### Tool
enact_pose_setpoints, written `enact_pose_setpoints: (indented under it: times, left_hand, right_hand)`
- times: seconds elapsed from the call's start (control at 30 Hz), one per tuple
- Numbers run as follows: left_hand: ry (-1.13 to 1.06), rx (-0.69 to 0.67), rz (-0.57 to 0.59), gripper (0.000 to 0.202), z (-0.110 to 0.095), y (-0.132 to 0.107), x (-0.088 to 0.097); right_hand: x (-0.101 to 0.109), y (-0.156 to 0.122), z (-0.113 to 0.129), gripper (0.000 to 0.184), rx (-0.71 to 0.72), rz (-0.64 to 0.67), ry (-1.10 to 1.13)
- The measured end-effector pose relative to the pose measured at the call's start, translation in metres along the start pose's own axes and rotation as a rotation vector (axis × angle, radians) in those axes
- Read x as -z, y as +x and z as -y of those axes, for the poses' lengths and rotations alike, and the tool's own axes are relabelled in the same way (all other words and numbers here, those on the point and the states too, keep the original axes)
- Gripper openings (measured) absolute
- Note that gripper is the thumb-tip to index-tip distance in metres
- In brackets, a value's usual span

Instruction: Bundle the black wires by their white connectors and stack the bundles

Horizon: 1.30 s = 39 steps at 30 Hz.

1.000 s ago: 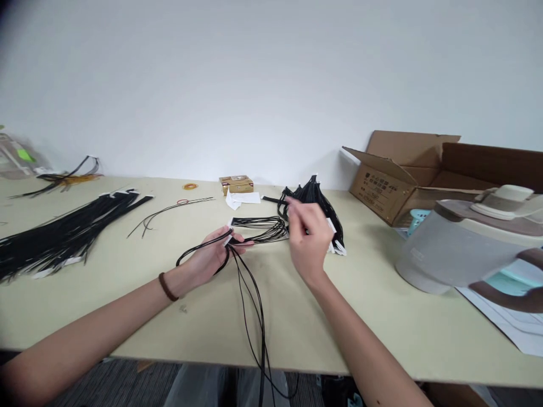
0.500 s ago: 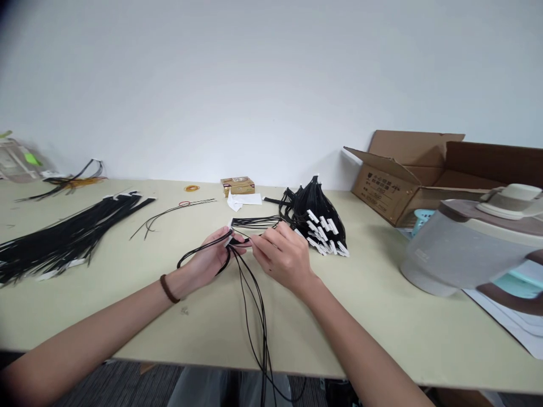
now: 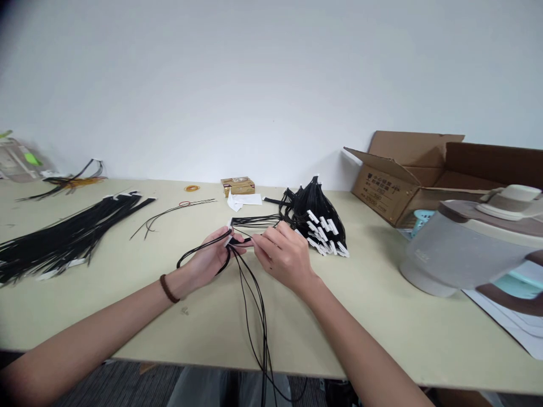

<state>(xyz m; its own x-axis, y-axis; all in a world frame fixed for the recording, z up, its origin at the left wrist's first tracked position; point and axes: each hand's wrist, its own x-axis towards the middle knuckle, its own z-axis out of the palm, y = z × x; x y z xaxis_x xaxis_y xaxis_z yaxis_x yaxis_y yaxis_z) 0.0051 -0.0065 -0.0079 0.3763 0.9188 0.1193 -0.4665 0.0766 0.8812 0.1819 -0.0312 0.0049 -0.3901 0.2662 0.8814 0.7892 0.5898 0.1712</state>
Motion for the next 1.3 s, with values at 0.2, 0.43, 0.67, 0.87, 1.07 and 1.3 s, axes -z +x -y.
enact_pose_setpoints:
  times: [0.2,0.43,0.67,0.87,1.07,1.3]
  left_hand:
    - [-0.012,0.003,-0.025,0.014,-0.004,0.0,-0.004]
    - [-0.046,0.001,-0.051,0.011,-0.004,0.001,-0.004]
    - [0.051,-0.062,-0.03,0.02,-0.002,0.0,-0.003]
    - [0.105,-0.046,0.008,0.023,0.003,-0.001,-0.003]
    - [0.093,-0.031,0.007,0.023,0.002,-0.002,-0.006]
    - [0.054,-0.022,0.028,0.022,0.002,-0.001,-0.004]
  right_hand:
    - [0.002,0.003,0.001,0.01,-0.011,0.068,0.001]
    - [0.001,0.003,0.002,0.014,-0.032,0.164,0.001]
    - [-0.002,0.003,0.006,0.017,-0.068,0.227,-0.031]
    - [-0.005,0.002,0.013,0.018,-0.105,0.219,-0.057]
    - [-0.006,0.001,0.014,0.021,-0.082,0.231,-0.069]
    - [-0.007,0.001,0.013,0.022,-0.06,0.221,-0.09]
